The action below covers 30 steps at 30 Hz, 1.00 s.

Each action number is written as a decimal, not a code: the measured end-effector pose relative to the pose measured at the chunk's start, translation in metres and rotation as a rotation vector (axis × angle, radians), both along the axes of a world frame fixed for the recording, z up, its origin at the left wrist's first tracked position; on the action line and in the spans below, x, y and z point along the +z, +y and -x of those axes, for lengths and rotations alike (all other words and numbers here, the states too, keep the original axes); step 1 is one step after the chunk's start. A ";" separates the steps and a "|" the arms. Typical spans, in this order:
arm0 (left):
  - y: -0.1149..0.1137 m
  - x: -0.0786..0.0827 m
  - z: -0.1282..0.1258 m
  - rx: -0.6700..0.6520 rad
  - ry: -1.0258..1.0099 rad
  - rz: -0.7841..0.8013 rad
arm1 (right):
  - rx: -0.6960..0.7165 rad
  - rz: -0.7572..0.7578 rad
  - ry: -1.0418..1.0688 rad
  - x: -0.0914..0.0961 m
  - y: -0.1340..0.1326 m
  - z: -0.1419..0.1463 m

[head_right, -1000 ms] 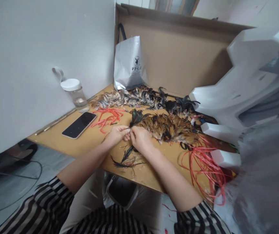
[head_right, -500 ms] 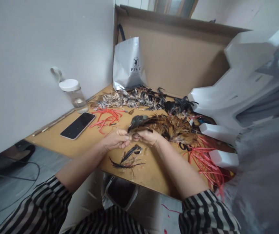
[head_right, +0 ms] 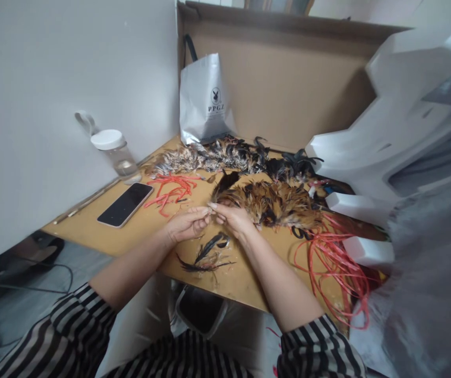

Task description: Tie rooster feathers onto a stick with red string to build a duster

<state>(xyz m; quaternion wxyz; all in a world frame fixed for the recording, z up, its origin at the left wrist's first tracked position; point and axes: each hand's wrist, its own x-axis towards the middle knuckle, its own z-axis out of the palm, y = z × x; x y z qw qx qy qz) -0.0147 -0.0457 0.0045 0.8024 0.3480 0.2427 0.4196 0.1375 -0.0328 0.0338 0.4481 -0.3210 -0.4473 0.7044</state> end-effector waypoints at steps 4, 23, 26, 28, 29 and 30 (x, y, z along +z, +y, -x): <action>0.000 0.002 0.001 0.050 0.252 -0.084 | -0.095 -0.005 -0.089 -0.002 0.004 -0.011; -0.002 0.005 0.002 0.267 0.403 -0.427 | 0.095 0.224 -0.146 -0.022 0.003 -0.006; -0.001 0.004 0.004 0.212 0.488 -0.479 | 0.119 0.230 -0.192 -0.025 0.003 -0.006; 0.000 0.003 0.006 0.192 0.531 -0.503 | 0.139 0.220 -0.232 -0.027 0.004 -0.007; 0.001 0.003 0.006 0.188 0.549 -0.512 | 0.147 0.213 -0.253 -0.027 0.005 -0.008; 0.001 0.003 0.007 0.188 0.562 -0.518 | 0.153 0.205 -0.276 -0.027 0.005 -0.008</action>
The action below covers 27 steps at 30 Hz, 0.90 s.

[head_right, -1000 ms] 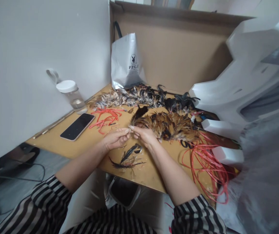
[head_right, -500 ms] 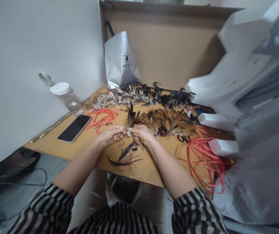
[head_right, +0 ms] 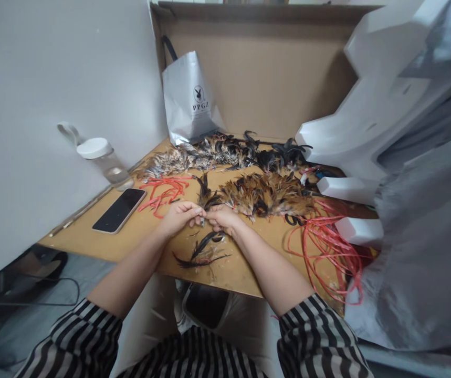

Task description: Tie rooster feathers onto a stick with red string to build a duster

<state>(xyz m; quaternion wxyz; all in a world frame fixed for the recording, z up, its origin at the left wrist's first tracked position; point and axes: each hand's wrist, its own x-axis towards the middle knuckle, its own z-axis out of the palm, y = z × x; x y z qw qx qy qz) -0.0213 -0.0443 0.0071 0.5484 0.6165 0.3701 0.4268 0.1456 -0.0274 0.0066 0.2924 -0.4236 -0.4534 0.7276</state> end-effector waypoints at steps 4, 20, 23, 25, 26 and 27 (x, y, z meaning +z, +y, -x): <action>0.000 0.001 -0.002 0.013 0.023 -0.001 | 0.001 -0.018 -0.079 0.004 0.000 -0.002; 0.004 -0.014 -0.011 0.126 0.093 0.256 | 0.153 -0.760 -0.924 0.030 -0.011 -0.014; 0.005 -0.016 -0.011 0.111 0.094 0.250 | 0.085 -0.726 -0.825 0.029 -0.011 -0.011; 0.006 -0.018 -0.010 0.112 0.102 0.240 | 0.044 -0.655 -0.681 0.023 -0.009 -0.008; 0.006 -0.018 -0.010 0.113 0.107 0.235 | 0.029 -0.614 -0.597 0.021 -0.007 -0.007; 0.006 -0.018 -0.009 0.114 0.109 0.230 | 0.014 -0.575 -0.517 0.018 -0.005 -0.006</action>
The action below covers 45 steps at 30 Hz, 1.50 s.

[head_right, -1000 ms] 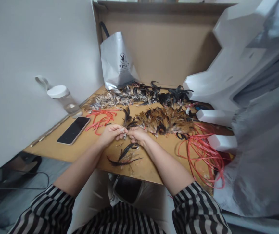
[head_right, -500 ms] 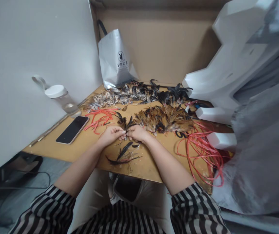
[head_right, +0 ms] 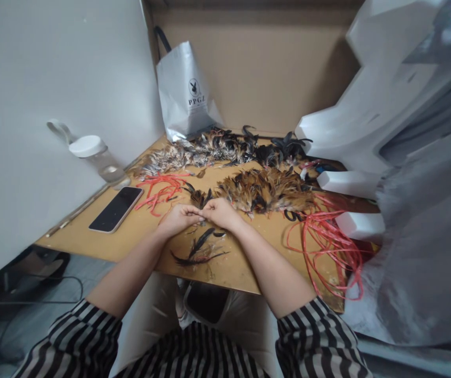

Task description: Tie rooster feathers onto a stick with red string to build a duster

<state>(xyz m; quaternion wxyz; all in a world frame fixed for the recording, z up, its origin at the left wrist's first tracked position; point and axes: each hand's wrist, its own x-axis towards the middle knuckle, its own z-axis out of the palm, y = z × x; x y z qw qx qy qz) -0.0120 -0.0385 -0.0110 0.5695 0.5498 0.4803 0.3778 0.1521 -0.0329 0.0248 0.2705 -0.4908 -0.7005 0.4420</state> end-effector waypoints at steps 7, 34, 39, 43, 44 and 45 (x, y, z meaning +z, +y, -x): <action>-0.004 0.009 0.003 -0.018 -0.052 -0.016 | 0.008 -0.005 0.211 -0.004 0.009 -0.013; -0.004 0.009 0.007 -0.143 -0.022 -0.034 | 0.216 -0.261 -0.140 -0.016 0.012 -0.023; -0.003 0.007 0.007 -0.152 -0.013 -0.041 | 0.249 -0.121 -0.051 -0.021 0.016 -0.025; -0.003 0.005 0.007 -0.170 -0.017 -0.042 | 0.254 -0.159 -0.088 -0.017 0.013 -0.021; -0.003 0.005 0.007 -0.170 -0.014 -0.042 | 0.245 -0.175 -0.103 -0.016 0.012 -0.020; -0.003 0.005 0.007 -0.170 -0.011 -0.043 | 0.237 -0.189 -0.117 -0.015 0.011 -0.019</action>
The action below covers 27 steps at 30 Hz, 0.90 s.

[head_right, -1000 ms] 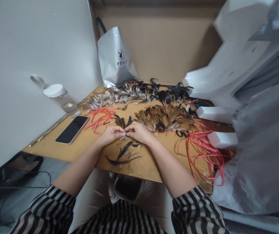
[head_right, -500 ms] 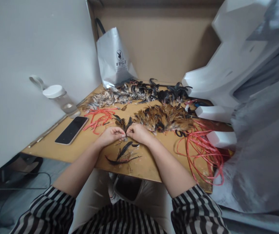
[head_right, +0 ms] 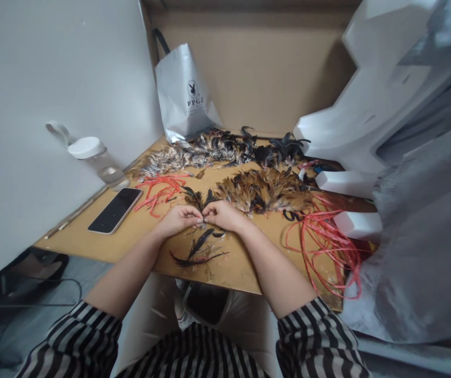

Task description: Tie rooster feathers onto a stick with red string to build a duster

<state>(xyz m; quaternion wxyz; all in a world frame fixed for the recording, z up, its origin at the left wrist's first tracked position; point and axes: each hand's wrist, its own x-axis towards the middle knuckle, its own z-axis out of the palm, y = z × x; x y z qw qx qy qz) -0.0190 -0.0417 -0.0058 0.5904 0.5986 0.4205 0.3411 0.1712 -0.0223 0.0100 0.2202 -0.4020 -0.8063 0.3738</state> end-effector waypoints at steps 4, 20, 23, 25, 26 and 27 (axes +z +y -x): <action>0.000 0.000 0.000 -0.004 0.009 -0.002 | -0.025 -0.023 -0.036 0.003 -0.002 0.001; 0.003 0.003 0.002 0.018 -0.029 0.039 | -0.007 0.082 0.111 0.001 0.000 0.001; 0.003 0.001 0.003 0.010 -0.028 0.035 | -0.088 0.094 0.144 0.002 0.000 0.002; 0.003 0.001 0.003 0.007 -0.028 0.034 | -0.092 0.095 0.177 0.003 -0.001 0.002; 0.003 0.001 0.003 0.003 -0.030 0.034 | -0.081 0.085 0.180 0.003 -0.001 0.002; 0.003 0.001 0.003 -0.002 -0.033 0.034 | -0.065 0.067 0.168 0.002 -0.001 0.001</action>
